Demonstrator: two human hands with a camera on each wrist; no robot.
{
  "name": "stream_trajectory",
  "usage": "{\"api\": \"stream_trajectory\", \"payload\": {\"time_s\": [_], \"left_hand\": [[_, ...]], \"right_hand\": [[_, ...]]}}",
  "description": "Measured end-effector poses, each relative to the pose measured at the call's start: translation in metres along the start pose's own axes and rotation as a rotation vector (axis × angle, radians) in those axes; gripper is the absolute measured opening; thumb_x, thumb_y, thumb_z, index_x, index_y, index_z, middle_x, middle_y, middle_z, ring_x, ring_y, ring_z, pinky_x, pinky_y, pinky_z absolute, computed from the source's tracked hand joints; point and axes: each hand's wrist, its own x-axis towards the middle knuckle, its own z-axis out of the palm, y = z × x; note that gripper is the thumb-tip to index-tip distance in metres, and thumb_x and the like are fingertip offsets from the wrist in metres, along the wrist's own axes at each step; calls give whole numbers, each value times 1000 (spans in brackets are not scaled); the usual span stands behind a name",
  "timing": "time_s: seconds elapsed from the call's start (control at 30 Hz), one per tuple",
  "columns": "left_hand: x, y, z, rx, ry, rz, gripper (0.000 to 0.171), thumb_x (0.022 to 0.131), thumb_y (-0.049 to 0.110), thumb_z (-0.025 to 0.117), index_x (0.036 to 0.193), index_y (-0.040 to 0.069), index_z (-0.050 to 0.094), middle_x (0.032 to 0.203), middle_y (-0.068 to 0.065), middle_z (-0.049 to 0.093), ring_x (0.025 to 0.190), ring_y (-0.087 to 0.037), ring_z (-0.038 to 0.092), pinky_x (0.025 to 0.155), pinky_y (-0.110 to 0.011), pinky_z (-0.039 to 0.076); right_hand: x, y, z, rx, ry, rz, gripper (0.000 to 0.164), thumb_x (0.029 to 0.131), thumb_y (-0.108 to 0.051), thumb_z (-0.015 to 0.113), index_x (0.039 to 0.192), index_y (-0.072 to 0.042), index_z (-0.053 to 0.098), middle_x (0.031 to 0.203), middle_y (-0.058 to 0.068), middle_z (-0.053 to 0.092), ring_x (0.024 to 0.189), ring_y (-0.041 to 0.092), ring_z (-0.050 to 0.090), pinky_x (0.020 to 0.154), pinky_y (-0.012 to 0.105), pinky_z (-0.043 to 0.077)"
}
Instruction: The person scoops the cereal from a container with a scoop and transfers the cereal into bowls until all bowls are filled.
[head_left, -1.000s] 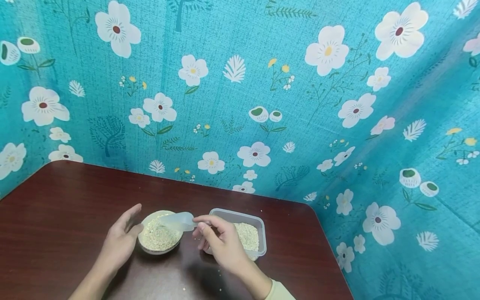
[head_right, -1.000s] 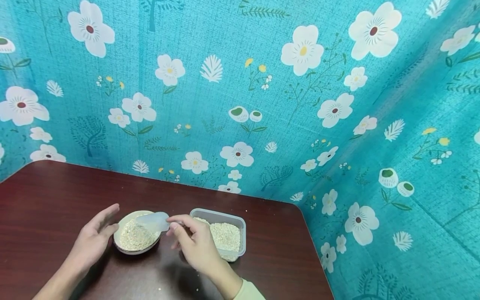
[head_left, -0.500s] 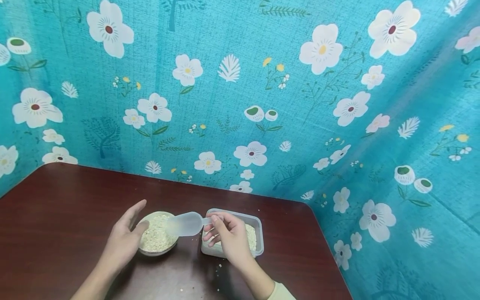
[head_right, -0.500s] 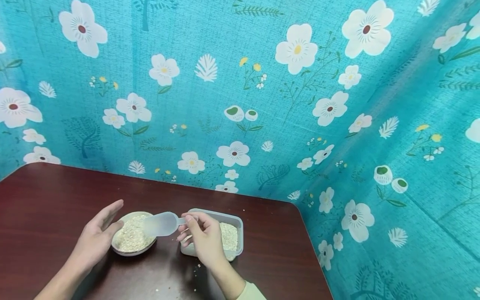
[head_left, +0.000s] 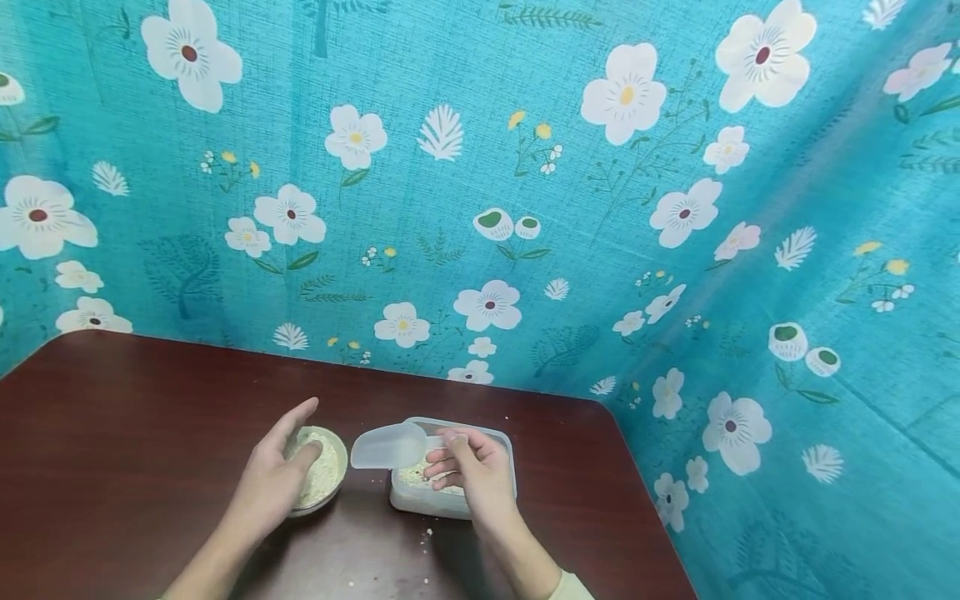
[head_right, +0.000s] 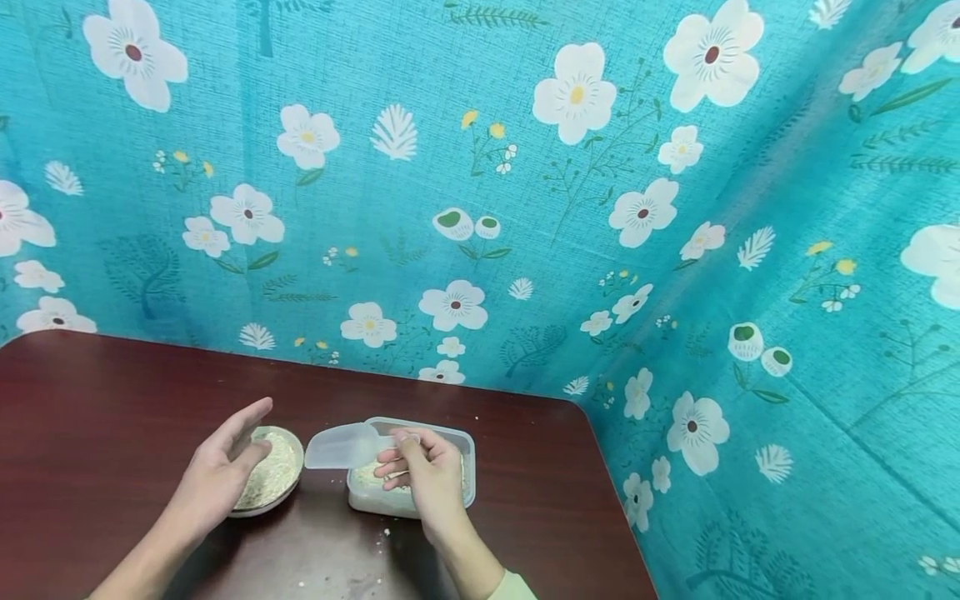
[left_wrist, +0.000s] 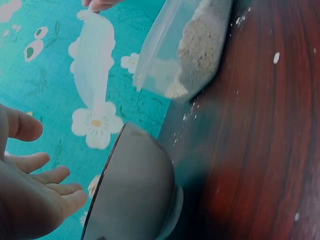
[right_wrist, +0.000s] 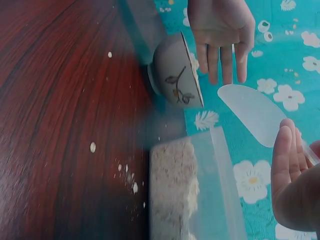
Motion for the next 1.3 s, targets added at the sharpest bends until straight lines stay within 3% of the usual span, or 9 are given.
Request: {"api": "stream_trajectory", "payload": {"time_s": [0.63,0.73,0.97,1.3], "left_hand": [[7,5,46,-134,-119,62,55,102,1,48,154,0,33,159,-22,31,149,-38,23,120,-54,23],[8,5,53,-165,-126,67,55,100,-2,48,153,-2,34,158,-24,32,148,-39,25,118,-49,27],[9,7,69,-215,-167,26,56,100,-2,49,154,-1,34,158,-23,32,146,-39,28,115,-43,30],[11,5,91,-232,-231,-22,59,99,-2,49,155,-1,30,160,-23,28,147,-39,26,117,-47,28]], "right_hand": [[-19,-4,-65,-6,145,1,32,100,-12,59,114,16,61,81,14,73,63,17,70,55,27,59],[-23,-4,-74,0,174,18,31,100,-13,60,114,15,62,81,14,73,63,17,70,55,27,58],[-33,-2,-93,1,246,47,26,100,-13,61,112,10,65,82,20,72,62,19,69,54,28,59],[-41,-4,-106,-65,248,48,32,100,-20,64,115,8,66,89,26,71,60,18,67,54,26,58]]}}
